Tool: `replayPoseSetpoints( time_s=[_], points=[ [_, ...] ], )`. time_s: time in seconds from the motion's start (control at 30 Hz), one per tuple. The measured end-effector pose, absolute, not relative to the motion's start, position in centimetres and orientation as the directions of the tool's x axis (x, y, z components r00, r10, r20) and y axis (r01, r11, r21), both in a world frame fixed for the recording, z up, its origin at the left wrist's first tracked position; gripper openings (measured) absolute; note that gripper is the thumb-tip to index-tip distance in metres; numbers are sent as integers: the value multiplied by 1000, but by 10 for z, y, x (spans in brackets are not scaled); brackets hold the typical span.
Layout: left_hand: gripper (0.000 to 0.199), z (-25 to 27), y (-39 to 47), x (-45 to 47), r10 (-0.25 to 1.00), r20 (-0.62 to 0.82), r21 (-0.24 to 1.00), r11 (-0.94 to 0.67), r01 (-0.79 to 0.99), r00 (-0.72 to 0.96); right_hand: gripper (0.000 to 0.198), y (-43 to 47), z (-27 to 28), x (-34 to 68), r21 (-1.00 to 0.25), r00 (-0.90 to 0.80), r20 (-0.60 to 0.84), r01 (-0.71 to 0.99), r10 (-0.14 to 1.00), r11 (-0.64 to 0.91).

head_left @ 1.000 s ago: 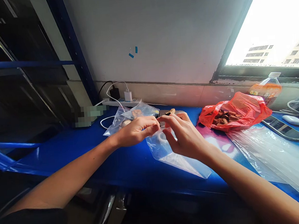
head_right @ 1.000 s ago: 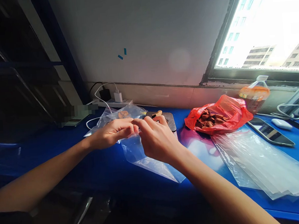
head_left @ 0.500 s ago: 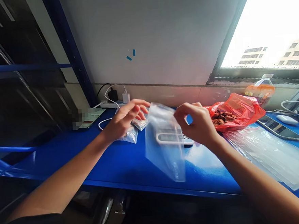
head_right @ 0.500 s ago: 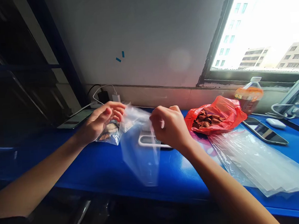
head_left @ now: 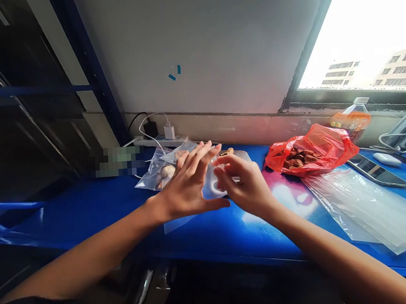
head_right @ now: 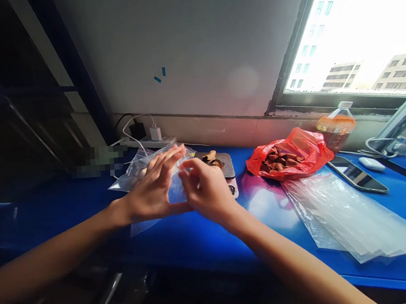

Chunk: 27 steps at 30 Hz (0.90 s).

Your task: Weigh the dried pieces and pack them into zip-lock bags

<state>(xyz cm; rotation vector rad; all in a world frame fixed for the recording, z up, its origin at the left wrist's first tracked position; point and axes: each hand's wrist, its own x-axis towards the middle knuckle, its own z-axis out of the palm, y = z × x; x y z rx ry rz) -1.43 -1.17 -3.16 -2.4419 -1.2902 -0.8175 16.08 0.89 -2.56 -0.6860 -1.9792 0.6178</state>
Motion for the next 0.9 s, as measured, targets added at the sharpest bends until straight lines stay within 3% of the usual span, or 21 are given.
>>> replayPoseSetpoints(
  time_s=[0.1, 0.17, 0.3, 0.4, 0.6, 0.77, 0.9],
  points=[
    [105, -38, -11, -12, 669, 596, 68, -593, 802, 444, 20, 4, -24, 160, -625, -515, 620, 133, 592, 770],
    [103, -36, -9, -15, 663, 615, 84, -593, 801, 427, 23, 14, -20, 168, -566, -477, 672, 160, 566, 808],
    [107, -22, -9, -23, 698, 592, 136, -578, 805, 402, 22, 57, -19, 194, -407, -272, 773, 480, 573, 777],
    [110, -17, -12, -24, 743, 546, 173, -552, 816, 386, 20, 87, -29, 210, -309, -336, 693, 661, 638, 684],
    [105, -18, -15, -19, 760, 499, 180, -562, 808, 417, 21, 108, -54, 210, -159, -450, 571, 760, 686, 631],
    [103, -18, -16, -19, 763, 484, 172, -563, 809, 428, 19, 106, -51, 210, -151, -393, 652, 771, 648, 619],
    [102, -23, -12, -22, 775, 474, 170, -547, 820, 419, 14, 87, -30, 212, -205, -293, 794, 697, 533, 688]
  ],
)
